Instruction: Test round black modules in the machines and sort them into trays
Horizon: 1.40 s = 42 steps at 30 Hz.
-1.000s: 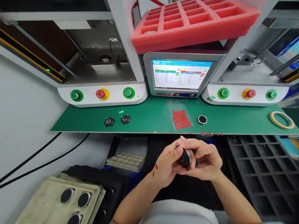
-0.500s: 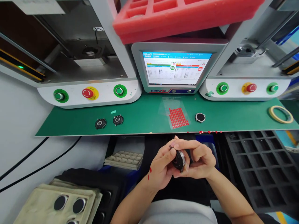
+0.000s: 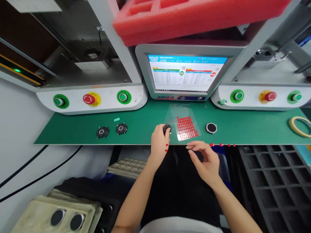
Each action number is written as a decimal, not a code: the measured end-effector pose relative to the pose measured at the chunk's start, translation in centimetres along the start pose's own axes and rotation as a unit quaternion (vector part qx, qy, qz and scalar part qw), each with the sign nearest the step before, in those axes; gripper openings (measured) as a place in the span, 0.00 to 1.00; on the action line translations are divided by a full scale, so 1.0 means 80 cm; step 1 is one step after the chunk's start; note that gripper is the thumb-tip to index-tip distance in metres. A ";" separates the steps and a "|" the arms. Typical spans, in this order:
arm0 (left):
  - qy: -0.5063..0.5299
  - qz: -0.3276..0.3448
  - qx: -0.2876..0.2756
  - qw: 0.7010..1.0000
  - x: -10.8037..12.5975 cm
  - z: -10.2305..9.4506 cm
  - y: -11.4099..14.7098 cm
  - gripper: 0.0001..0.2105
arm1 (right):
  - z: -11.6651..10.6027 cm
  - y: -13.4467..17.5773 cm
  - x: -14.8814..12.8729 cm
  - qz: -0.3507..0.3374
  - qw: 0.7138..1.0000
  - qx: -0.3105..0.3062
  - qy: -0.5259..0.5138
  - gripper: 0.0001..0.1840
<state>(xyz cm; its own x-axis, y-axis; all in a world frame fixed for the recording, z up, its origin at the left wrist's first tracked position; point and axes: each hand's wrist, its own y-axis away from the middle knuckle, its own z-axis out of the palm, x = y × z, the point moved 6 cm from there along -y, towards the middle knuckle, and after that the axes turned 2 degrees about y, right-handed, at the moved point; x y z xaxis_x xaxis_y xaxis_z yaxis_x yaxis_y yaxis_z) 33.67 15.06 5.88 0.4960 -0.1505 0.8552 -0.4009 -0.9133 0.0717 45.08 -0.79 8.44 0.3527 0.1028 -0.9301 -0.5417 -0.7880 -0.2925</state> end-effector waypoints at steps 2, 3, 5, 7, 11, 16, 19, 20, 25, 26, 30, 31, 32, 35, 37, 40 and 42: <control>-0.048 0.007 0.038 0.998 0.000 -0.002 0.001 0.05 | 0.016 -0.002 0.004 0.049 0.998 0.025 -0.022 0.07; -0.069 0.012 0.055 0.996 0.000 -0.003 0.002 0.06 | 0.025 -0.003 0.007 0.076 0.996 0.030 -0.045 0.08; -0.106 0.024 0.080 0.991 0.000 -0.005 0.003 0.06 | 0.044 -0.004 0.014 0.130 0.986 0.024 -0.104 0.10; -0.131 0.031 0.093 0.987 -0.004 -0.006 0.004 0.07 | 0.059 -0.003 0.019 0.172 0.973 0.017 -0.152 0.11; -0.151 0.106 0.161 0.970 0.004 -0.014 0.013 0.11 | 0.075 -0.002 0.016 0.200 0.961 0.014 -0.192 0.12; -0.109 0.278 0.277 0.913 0.051 -0.037 0.044 0.08 | 0.076 0.003 -0.009 0.184 0.960 0.038 -0.209 0.11; -0.095 0.318 0.317 0.888 0.070 -0.050 0.055 0.09 | 0.071 0.009 -0.026 0.149 0.971 0.048 -0.180 0.09; -0.095 0.327 0.325 0.882 0.074 -0.053 0.058 0.10 | 0.069 0.010 -0.031 0.133 0.975 0.051 -0.170 0.09; -0.108 0.346 0.347 0.865 0.084 -0.056 0.066 0.09 | 0.065 0.011 -0.041 0.102 0.982 0.065 -0.146 0.10; -0.105 0.347 0.347 0.865 0.085 -0.055 0.067 0.09 | 0.065 0.013 -0.042 0.103 0.982 0.063 -0.143 0.11; -0.096 0.352 0.337 0.868 0.084 -0.056 0.063 0.10 | 0.055 0.023 -0.051 0.061 0.989 0.063 -0.118 0.13; -0.098 0.347 0.334 0.871 0.082 -0.056 0.059 0.10 | 0.047 0.024 -0.052 0.038 0.992 0.068 -0.102 0.13; -0.101 0.336 0.330 0.876 0.079 -0.056 0.054 0.10 | 0.034 0.023 -0.052 0.015 0.993 0.083 -0.077 0.13; -0.093 0.287 0.264 0.916 0.070 -0.043 0.035 0.05 | -0.033 0.010 -0.030 -0.022 0.975 0.218 0.047 0.10; -0.076 0.268 0.190 0.942 0.069 -0.024 0.028 0.05 | -0.083 -0.009 -0.002 -0.011 0.946 0.292 0.137 0.10; -0.055 0.273 0.112 0.954 0.076 0.004 0.033 0.05 | -0.117 -0.054 0.047 0.025 0.960 0.176 0.216 0.29; -0.056 0.281 0.078 0.955 0.080 0.019 0.038 0.04 | -0.117 -0.073 0.072 0.051 0.971 0.066 0.225 0.36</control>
<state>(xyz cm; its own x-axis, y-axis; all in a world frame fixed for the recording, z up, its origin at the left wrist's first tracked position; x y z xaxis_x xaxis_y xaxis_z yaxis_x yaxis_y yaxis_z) 36.79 10.73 10.81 0.3189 -0.6641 0.6762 -0.5121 -0.7211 -0.4667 57.45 -1.28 6.88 0.5736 -0.2707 -0.7731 -0.6742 -0.6920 -0.2579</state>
